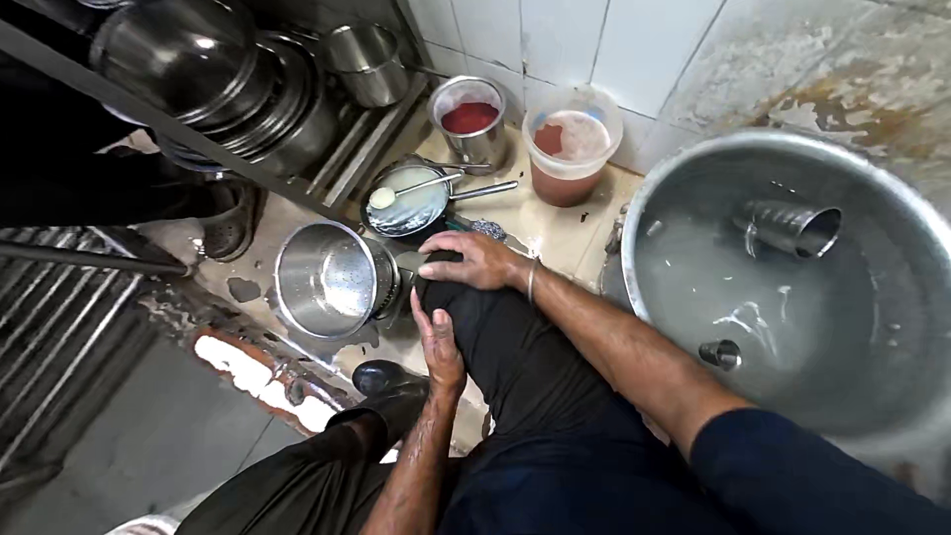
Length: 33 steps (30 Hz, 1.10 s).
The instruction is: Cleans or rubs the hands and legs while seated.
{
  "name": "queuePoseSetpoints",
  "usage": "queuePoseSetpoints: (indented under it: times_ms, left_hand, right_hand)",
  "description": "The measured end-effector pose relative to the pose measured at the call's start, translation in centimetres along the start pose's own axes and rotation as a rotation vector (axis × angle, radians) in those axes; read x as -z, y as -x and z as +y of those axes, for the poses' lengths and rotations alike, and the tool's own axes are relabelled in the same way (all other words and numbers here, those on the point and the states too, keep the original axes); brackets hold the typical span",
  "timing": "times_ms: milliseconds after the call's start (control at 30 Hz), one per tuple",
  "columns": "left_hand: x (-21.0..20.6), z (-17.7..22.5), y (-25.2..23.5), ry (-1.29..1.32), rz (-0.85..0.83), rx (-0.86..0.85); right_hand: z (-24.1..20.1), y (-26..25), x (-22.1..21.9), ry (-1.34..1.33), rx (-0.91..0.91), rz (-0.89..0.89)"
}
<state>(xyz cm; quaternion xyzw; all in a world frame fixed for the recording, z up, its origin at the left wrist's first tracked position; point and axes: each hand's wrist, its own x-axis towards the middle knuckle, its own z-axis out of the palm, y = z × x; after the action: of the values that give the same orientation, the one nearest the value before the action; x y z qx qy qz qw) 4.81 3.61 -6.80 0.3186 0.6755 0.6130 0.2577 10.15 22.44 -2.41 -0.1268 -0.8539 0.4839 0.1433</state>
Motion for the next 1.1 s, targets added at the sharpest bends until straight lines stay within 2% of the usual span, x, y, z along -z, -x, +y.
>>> queuePoseSetpoints:
  times_ms: [100, 200, 333, 400, 533, 600, 667, 767, 933, 1000, 1100]
  left_hand:
    - [0.0, -0.4, -0.1, -0.093, 0.001, -0.082]
    - [0.2, -0.8, 0.3, -0.098, -0.001, -0.117]
    - [1.2, -0.9, 1.6, -0.151, -0.015, -0.058]
    - [1.3, -1.0, 1.8, -0.124, -0.028, -0.074]
    - [1.1, -1.4, 1.9, -0.135, -0.034, -0.095]
    - [1.1, -1.8, 2.0, -0.155, -0.044, -0.094]
    - [0.8, -2.0, 2.2, -0.183, -0.058, -0.082]
    - [0.0, -1.7, 3.0, -0.165, -0.063, -0.012]
    - [-0.5, -1.9, 2.7, -0.166, -0.097, 0.026]
    - [-0.6, -1.5, 2.4, -0.171, -0.105, 0.044]
    - [-0.3, -1.3, 2.4, -0.186, -0.113, 0.048]
  right_hand:
    - [1.0, -0.7, 1.0, -0.241, 0.013, -0.068]
    - [1.7, 0.9, 0.2, -0.319, 0.042, 0.03]
    - [1.6, 6.4, -2.7, -0.243, 0.09, 0.214]
    - [0.6, 10.7, -3.7, -0.171, 0.068, 0.238]
    - [-1.1, 17.8, -4.4, 0.068, -0.046, 0.171]
    - [-2.0, 20.1, -4.4, 0.141, -0.142, 0.089]
    - [-2.4, 21.2, -4.8, 0.175, -0.215, 0.082]
    - [-2.0, 19.5, -4.8, 0.16, -0.244, 0.151]
    - [-1.1, 11.0, -2.7, 0.11, -0.18, 0.307]
    - [-0.6, 7.5, -1.4, 0.059, -0.16, 0.312]
    - [0.2, 4.1, 0.5, -0.059, -0.148, 0.194]
